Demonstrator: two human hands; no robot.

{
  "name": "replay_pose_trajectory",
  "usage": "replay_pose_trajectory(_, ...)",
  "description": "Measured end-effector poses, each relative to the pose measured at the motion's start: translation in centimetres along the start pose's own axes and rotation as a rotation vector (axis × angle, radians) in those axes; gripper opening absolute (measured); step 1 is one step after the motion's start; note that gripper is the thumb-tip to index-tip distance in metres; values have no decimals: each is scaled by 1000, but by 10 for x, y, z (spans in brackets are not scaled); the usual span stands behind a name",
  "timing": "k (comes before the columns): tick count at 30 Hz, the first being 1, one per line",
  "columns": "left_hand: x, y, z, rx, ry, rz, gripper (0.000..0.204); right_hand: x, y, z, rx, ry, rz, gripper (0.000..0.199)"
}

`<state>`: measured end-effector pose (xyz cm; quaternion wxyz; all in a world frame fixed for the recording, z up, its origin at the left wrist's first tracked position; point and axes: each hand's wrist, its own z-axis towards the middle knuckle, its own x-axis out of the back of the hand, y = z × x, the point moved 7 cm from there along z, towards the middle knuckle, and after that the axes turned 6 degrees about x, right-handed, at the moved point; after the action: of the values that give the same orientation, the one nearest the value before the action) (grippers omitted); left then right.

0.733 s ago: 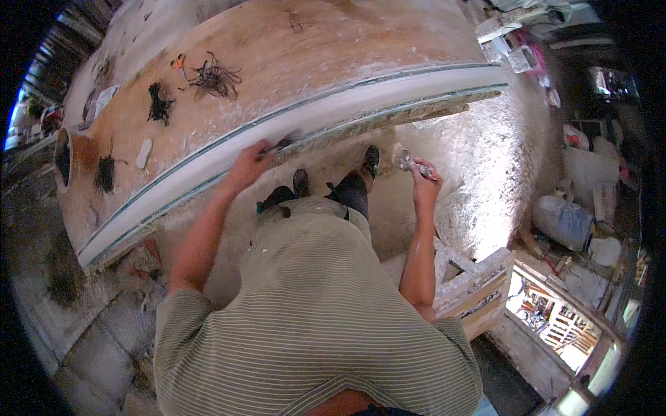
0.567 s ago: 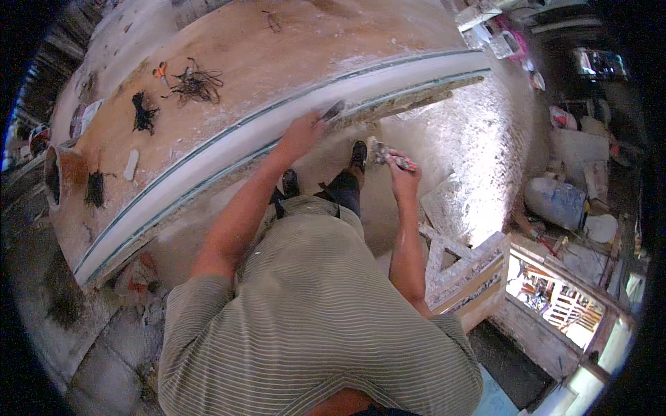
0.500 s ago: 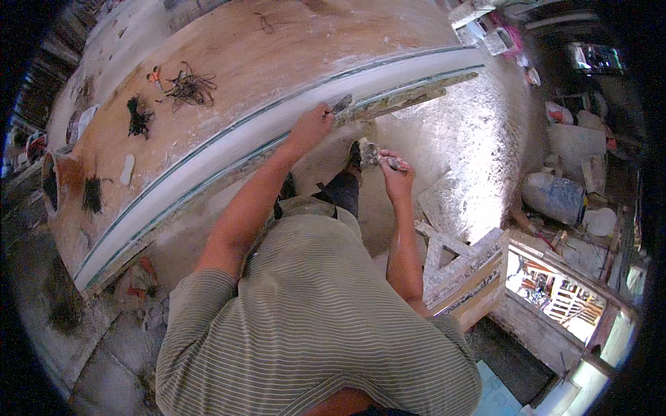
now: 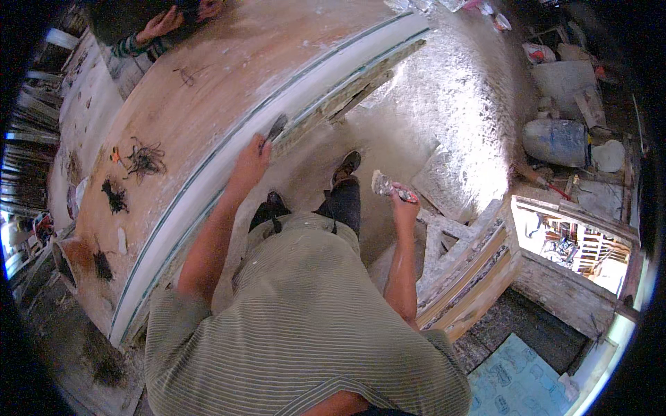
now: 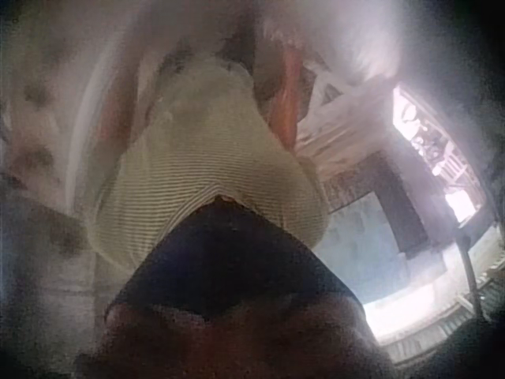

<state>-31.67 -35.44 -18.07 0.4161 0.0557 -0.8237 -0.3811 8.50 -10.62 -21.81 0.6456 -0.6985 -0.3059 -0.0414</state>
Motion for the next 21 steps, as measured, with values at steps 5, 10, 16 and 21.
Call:
replay_pose_trajectory(5,-70,128,126,-117,19,-47,32,27,-23,35,-22,19,-41,16)
replay_pose_trajectory(10,-88,147,148,-66,26,-66,32,64,-11,53,-106,141,-26,16)
replay_pose_trajectory(16,-52,91,86,151,-65,-14,27,102,71,20,-183,324,52,17)
replay_pose_trajectory(21,-94,131,149,-353,161,61,35,81,57,30,-370,220,32,20)
